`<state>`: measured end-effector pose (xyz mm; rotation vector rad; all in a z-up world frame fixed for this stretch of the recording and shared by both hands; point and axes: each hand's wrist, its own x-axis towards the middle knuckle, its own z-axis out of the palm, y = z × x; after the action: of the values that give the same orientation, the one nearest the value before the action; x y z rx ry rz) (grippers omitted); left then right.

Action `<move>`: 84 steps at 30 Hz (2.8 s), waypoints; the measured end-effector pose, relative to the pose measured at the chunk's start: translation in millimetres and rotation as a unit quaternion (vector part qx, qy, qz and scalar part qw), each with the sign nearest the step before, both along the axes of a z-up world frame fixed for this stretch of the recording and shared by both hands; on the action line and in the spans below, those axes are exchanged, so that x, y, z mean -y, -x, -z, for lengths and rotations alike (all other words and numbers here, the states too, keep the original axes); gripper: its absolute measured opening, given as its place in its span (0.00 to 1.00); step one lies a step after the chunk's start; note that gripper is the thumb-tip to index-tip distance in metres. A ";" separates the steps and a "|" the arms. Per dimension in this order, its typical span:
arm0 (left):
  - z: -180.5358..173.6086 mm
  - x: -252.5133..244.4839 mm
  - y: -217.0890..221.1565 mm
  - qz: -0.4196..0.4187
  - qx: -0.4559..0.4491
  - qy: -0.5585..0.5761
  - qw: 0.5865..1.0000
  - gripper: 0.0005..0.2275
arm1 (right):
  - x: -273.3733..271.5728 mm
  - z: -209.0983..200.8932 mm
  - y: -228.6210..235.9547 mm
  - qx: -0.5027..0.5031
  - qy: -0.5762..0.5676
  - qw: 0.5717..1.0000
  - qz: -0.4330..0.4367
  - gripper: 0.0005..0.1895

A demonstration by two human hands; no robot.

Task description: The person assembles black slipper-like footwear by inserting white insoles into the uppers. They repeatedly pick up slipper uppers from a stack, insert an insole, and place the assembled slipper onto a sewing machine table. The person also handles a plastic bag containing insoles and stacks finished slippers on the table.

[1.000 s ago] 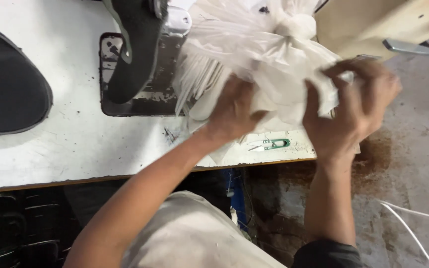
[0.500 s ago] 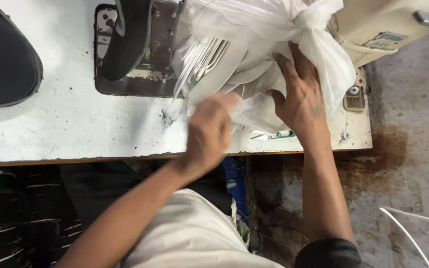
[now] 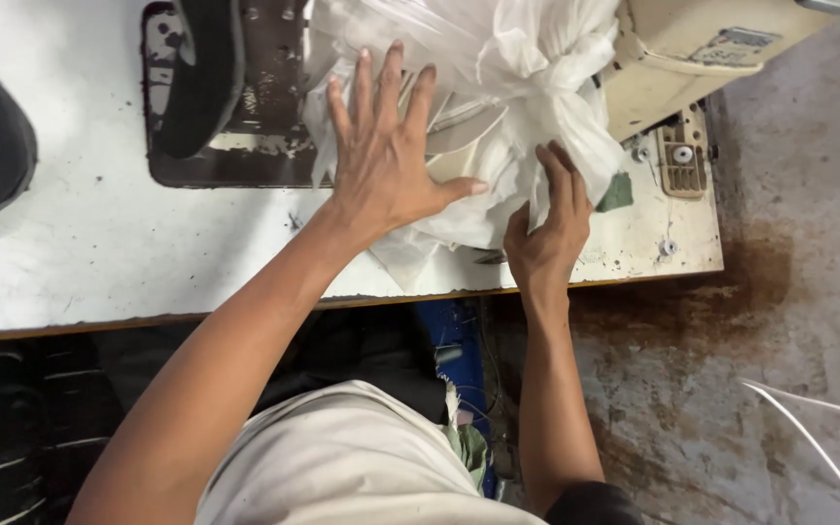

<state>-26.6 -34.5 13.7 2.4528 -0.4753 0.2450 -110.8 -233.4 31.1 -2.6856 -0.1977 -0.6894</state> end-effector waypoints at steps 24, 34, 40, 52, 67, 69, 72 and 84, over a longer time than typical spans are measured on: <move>-28.1 7.3 10.1 -0.097 -0.096 -0.019 0.990 0.59 | 18.7 -7.7 -29.6 -0.153 -0.521 0.837 -0.064 0.08; -7.0 14.0 -4.9 -0.090 -0.099 -0.051 0.990 0.57 | 24.1 14.2 -38.6 -0.102 -0.651 0.742 -0.125 0.04; -39.0 23.6 -4.3 -0.086 -0.188 -0.078 0.975 0.66 | 5.6 -2.8 -53.7 -0.103 -0.722 0.677 -0.095 0.10; -52.0 14.3 -28.1 -0.020 -0.254 -0.084 0.963 0.53 | -17.2 -17.8 7.6 0.040 0.004 0.999 -0.008 0.19; -15.3 -1.2 -32.9 -0.078 -0.113 -0.035 0.990 0.48 | -26.6 1.6 42.3 -0.168 0.256 0.920 -0.245 0.10; -16.2 -5.3 -29.4 -0.076 -0.110 -0.014 0.991 0.46 | -7.3 14.4 46.0 -0.178 0.244 0.921 -0.245 0.07; -15.7 -0.4 -21.2 -0.117 -0.053 0.037 0.991 0.44 | -3.9 13.8 42.8 -0.169 0.167 0.954 -0.183 0.14; -13.1 -4.0 -19.4 -0.109 -0.115 -0.049 0.986 0.52 | -20.3 -22.7 4.7 0.133 -0.066 0.989 0.022 0.45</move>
<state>-7.2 -30.5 26.9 2.5902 -0.1212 0.0253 -115.5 -213.1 53.8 -2.4719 -0.1535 -1.0370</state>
